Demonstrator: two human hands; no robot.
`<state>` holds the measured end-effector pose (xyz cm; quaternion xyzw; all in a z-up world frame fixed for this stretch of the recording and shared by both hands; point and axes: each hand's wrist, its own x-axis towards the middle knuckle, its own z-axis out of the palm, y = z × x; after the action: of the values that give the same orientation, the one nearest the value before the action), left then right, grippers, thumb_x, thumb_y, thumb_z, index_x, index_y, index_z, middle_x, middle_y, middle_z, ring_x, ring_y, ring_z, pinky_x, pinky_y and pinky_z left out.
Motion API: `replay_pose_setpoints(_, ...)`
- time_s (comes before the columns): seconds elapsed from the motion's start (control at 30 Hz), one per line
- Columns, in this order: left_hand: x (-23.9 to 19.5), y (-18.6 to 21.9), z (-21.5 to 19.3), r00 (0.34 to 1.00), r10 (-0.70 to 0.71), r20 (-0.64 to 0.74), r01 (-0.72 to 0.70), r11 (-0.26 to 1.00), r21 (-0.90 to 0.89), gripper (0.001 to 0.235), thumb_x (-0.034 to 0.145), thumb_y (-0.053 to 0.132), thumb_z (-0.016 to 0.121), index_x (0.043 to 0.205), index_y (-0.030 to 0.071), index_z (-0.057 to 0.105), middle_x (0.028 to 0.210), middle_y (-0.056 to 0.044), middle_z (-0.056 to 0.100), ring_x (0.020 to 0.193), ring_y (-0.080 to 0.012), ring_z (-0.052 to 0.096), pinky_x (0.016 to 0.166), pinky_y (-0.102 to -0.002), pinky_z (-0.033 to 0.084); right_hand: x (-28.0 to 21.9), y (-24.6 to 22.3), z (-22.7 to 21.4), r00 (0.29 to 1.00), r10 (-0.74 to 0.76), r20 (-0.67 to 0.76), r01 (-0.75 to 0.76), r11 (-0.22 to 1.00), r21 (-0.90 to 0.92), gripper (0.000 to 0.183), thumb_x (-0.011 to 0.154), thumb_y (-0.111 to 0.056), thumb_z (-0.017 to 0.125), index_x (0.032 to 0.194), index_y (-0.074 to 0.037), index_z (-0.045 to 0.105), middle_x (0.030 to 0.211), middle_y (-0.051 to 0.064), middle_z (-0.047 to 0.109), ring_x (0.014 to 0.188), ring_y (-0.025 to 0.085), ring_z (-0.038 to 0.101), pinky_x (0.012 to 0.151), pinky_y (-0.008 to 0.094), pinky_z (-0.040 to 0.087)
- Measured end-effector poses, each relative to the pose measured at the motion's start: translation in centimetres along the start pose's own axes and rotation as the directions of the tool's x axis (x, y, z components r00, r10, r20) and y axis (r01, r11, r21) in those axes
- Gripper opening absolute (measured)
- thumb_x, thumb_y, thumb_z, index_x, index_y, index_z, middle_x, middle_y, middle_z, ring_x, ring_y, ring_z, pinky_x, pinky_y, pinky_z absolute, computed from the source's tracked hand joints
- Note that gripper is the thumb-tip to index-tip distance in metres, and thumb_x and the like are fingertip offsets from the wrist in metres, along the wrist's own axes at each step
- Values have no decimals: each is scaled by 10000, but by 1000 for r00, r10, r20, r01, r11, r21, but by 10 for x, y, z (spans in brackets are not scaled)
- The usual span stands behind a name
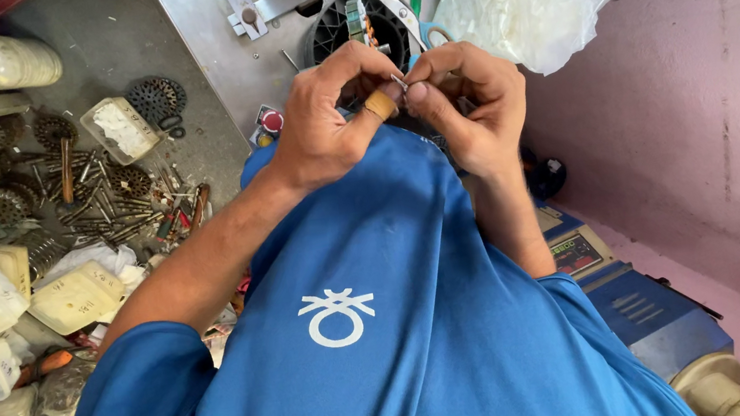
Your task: The person assembles components of small electric motors at a workbench, using shears to cut wires and applying adhesive tape. They handle various stator components, inserting them into a specialized winding machine and placing completed parts into a container.
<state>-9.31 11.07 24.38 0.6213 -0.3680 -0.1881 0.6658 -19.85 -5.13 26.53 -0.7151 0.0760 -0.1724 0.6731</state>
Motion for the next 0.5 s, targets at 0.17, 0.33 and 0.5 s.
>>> replay_pose_setpoints(0.17, 9, 6, 1, 984, 170, -59, -156, 969, 192, 119, 957, -38, 731, 1037, 32, 680, 962, -74, 696, 893, -192, 718, 796, -314, 573, -2, -4, -2, 998, -50, -28, 43, 977, -207, 60, 1032, 29, 701, 1043, 44, 644, 894, 59, 722, 791, 89, 722, 680, 202, 543)
replay_pose_setpoints(0.33, 10, 4, 12, 976, 196, -95, -174, 964, 200, 152, 934, -17, 780, 1057, 33, 706, 1002, -98, 707, 920, -219, 725, 820, -319, 583, -1, 4, -17, 990, -130, -51, 104, 931, -350, 76, 1000, 58, 751, 1038, 33, 690, 909, 70, 720, 727, 68, 669, 617, 198, 464)
replay_pose_setpoints(0.5, 7, 2, 20, 970, 187, -158, -164, 975, 147, 164, 946, -9, 784, 1084, 40, 711, 1052, -96, 729, 954, -208, 744, 848, -313, 611, 5, 11, -26, 980, -193, 42, 196, 927, -320, 119, 1000, 57, 778, 1059, 9, 687, 992, 68, 718, 759, 76, 656, 581, 200, 448)
